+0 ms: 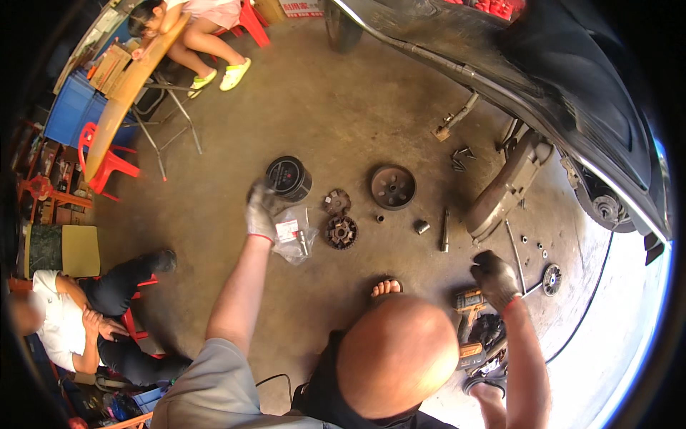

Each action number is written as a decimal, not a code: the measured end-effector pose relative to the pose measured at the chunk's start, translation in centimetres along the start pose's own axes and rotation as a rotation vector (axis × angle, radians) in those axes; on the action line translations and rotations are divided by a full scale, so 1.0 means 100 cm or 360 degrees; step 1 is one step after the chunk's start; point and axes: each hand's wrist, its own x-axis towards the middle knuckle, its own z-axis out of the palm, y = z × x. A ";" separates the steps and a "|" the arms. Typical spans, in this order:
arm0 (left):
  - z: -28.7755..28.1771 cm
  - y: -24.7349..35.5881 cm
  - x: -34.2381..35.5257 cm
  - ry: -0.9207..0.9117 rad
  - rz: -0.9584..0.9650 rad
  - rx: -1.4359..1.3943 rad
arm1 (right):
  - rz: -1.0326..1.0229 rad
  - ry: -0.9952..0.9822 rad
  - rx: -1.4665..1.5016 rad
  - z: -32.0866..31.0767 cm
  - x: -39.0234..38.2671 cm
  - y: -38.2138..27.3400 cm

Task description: The person puts on gloves, removes transmission and drive components from a scooter, and applies grease from a container onto the parts by hand.

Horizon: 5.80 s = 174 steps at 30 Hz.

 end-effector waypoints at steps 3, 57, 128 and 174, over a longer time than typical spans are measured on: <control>-0.039 0.019 0.071 0.0276 0.0330 0.0246 | -0.0213 -0.0339 0.0188 0.054 0.059 -0.082; 0.194 -0.234 -0.156 -0.1955 -0.0866 0.0669 | 0.1001 0.0673 0.0459 0.139 -0.012 0.013; 0.192 -0.234 -0.190 -0.2176 -0.0655 0.1053 | 0.0805 0.0444 0.0425 0.128 -0.053 -0.042; 0.175 -0.241 -0.172 -0.1643 -0.0165 0.1089 | 0.0830 0.0414 0.1059 0.142 -0.154 0.020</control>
